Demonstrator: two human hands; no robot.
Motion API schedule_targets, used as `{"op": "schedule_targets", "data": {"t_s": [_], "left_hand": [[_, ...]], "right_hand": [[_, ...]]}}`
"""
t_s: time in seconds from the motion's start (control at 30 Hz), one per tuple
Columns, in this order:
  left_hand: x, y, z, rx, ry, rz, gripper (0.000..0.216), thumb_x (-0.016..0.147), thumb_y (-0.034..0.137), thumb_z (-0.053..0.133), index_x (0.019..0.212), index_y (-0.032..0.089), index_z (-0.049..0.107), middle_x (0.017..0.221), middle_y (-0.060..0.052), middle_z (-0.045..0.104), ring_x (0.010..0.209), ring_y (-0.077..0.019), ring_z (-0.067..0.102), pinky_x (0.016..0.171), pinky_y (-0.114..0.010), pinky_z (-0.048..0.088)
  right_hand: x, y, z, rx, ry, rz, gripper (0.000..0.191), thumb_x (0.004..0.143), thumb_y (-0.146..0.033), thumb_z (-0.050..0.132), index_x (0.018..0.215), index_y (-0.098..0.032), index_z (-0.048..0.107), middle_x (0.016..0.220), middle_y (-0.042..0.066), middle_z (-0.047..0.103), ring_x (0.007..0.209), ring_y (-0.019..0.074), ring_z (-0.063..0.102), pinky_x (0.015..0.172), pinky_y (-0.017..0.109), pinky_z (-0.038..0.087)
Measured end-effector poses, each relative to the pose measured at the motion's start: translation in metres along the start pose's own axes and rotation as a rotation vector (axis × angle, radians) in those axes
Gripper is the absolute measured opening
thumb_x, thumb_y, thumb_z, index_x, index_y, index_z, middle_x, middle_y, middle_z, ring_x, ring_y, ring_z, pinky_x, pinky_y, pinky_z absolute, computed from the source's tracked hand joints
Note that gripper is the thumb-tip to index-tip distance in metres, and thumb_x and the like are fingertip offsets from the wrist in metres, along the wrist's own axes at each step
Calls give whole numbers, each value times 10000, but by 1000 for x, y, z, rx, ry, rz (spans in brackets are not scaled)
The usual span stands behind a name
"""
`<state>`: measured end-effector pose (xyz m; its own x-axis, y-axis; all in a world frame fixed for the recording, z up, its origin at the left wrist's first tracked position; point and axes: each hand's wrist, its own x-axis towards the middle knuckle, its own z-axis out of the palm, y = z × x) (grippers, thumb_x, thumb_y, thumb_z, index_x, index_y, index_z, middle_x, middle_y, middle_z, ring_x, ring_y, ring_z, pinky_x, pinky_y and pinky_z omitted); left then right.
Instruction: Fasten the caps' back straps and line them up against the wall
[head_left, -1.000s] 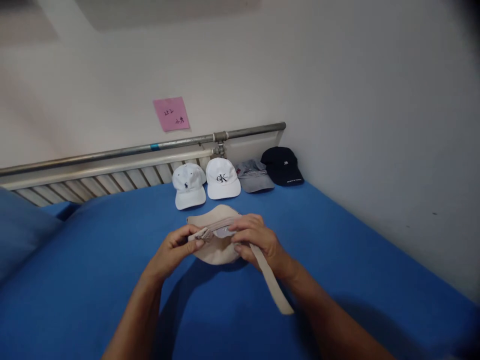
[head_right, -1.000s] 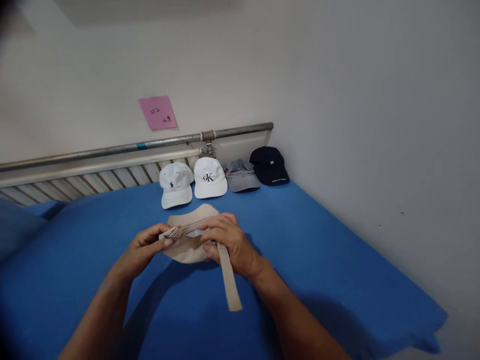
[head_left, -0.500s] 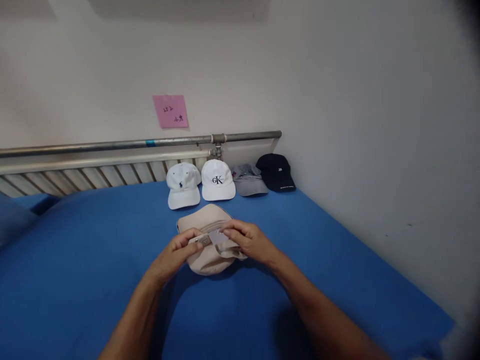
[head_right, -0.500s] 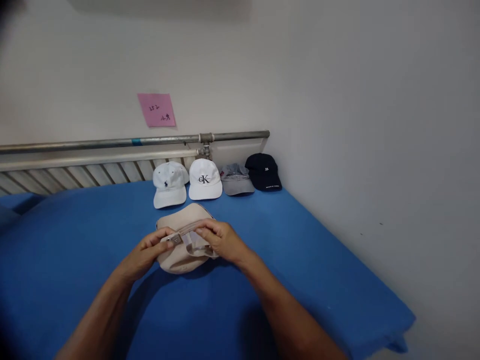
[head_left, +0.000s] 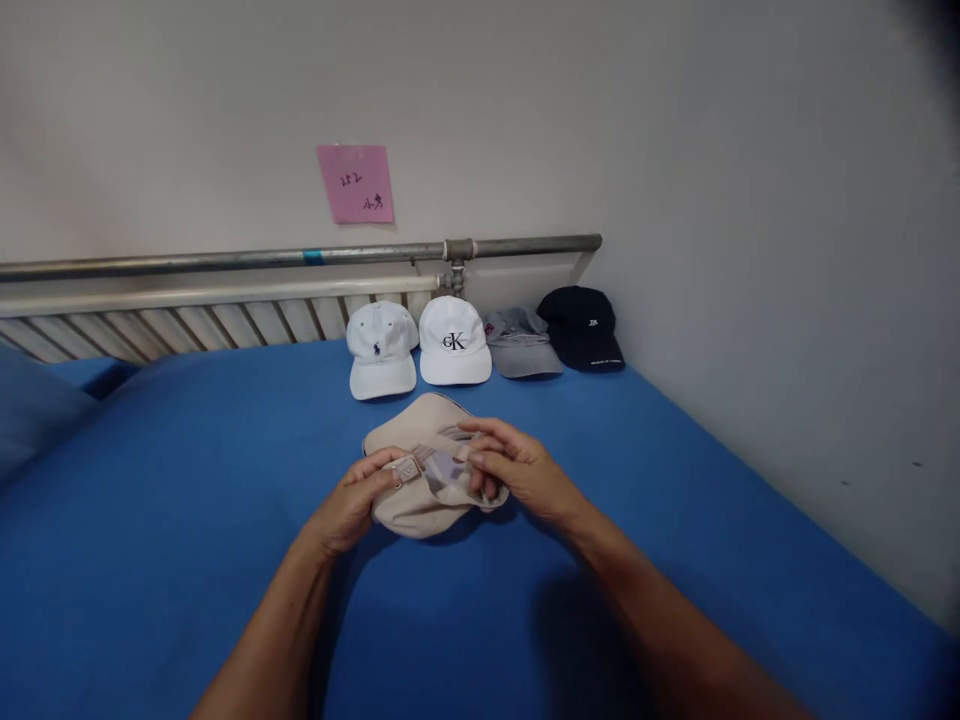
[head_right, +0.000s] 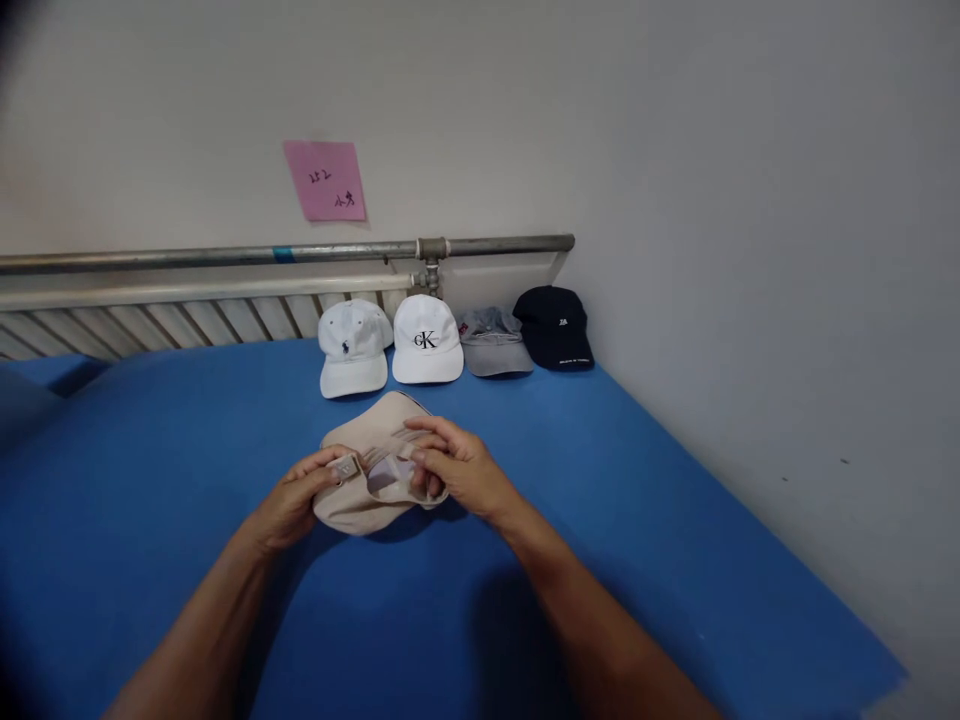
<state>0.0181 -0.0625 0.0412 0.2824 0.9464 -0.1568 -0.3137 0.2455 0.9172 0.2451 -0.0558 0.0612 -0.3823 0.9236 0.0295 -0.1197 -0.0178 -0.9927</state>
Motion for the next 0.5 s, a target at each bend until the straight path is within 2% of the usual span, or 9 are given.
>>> {"op": "schedule_targets", "data": {"t_s": [0.13, 0.27, 0.33, 0.5], "left_hand": [[3, -1, 0, -37, -20, -31, 373, 561, 386, 865, 771, 118, 710, 700, -46, 693, 592, -127, 612, 566, -208, 455], [3, -2, -2, -71, -65, -31, 391, 528, 348, 891, 804, 133, 717, 695, -31, 698, 577, -114, 620, 545, -187, 459], [3, -3, -2, -76, -69, -38, 374, 542, 330, 888, 815, 145, 712, 694, -20, 698, 549, -103, 611, 512, -173, 443], [2, -2, -2, -48, -52, -54, 329, 572, 309, 874, 784, 149, 680, 631, 5, 672, 466, -76, 562, 454, -160, 409]], "right_hand": [[-1, 0, -3, 85, -3, 45, 284, 786, -263, 633, 1059, -184, 641, 660, -25, 647, 435, 79, 528, 459, 221, 438], [-3, -3, 2, 104, -29, 77, 137, 799, -286, 642, 899, -196, 668, 489, -67, 505, 387, 72, 431, 405, 207, 379], [-4, -3, 6, 87, -42, 77, 118, 787, -304, 671, 839, -199, 666, 468, -73, 466, 390, 68, 405, 401, 203, 366], [-3, 2, 13, 133, -92, 98, 140, 791, -331, 668, 794, -193, 642, 527, -66, 505, 375, 50, 386, 366, 188, 333]]}}
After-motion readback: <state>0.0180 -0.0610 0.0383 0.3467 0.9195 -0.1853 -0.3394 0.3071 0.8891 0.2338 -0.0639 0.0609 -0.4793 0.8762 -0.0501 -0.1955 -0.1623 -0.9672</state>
